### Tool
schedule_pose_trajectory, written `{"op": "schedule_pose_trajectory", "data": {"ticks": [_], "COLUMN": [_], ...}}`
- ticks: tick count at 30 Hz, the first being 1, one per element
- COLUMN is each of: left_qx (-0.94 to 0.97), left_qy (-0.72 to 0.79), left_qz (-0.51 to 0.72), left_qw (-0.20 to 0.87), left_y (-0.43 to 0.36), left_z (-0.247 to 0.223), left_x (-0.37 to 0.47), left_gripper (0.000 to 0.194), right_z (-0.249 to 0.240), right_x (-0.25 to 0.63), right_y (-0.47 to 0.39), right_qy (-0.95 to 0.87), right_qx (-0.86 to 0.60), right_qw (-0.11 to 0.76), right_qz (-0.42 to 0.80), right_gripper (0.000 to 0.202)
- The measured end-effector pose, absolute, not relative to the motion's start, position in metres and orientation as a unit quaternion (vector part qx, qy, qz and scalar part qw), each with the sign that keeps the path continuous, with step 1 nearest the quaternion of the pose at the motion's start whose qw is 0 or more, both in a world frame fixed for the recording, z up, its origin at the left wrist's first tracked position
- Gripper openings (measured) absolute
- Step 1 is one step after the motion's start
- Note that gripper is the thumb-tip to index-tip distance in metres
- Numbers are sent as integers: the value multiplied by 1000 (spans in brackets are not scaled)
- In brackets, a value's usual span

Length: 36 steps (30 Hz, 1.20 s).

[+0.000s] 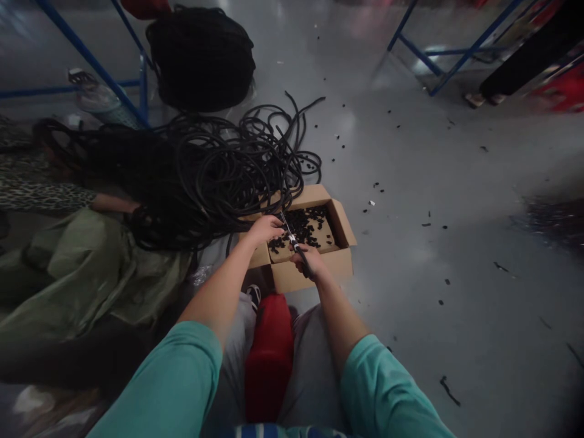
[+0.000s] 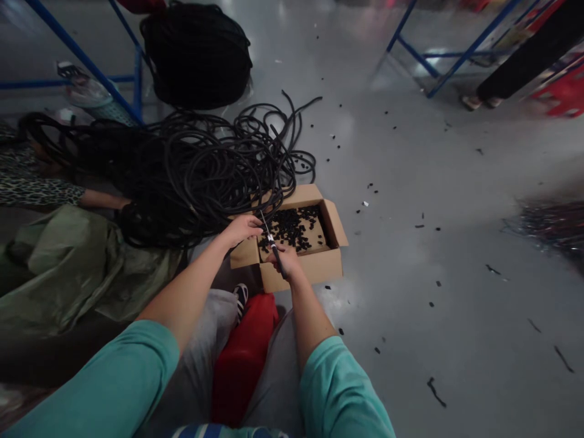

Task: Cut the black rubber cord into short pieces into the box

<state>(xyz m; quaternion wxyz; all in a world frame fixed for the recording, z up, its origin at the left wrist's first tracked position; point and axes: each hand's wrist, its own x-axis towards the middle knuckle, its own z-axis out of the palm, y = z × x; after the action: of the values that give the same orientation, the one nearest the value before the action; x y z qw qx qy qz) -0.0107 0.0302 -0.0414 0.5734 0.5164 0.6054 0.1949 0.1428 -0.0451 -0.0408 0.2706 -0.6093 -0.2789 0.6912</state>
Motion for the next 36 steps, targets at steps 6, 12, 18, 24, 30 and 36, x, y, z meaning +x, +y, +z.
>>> {"op": "schedule_pose_trajectory", "data": {"ticks": [6, 12, 18, 24, 30, 36], "left_qx": [531, 553, 578, 592, 606, 569], "left_qy": [600, 578, 581, 596, 604, 554], "left_qz": [173, 126, 142, 124, 109, 93], "left_qw": [572, 587, 555, 527, 506, 601], "left_y": [33, 32, 34, 33, 33, 31], "left_z": [-42, -41, -51, -51, -48, -44], "left_x": [-13, -17, -18, -15, -14, -15], "left_gripper": [16, 14, 11, 14, 23, 17], "right_z": [-41, -40, -40, -44, -47, -45], "right_x": [147, 149, 145, 142, 144, 152], "right_y": [-42, -43, -45, -46, -45, -42], "right_qy": [-289, -308, -287, -284, -282, -309], "right_qx": [-574, -571, -599, -628, -601, -557], "right_qw": [251, 234, 244, 234, 254, 245], "right_qz": [723, 724, 707, 686, 704, 731], "right_gripper": [54, 46, 41, 39, 45, 50]}}
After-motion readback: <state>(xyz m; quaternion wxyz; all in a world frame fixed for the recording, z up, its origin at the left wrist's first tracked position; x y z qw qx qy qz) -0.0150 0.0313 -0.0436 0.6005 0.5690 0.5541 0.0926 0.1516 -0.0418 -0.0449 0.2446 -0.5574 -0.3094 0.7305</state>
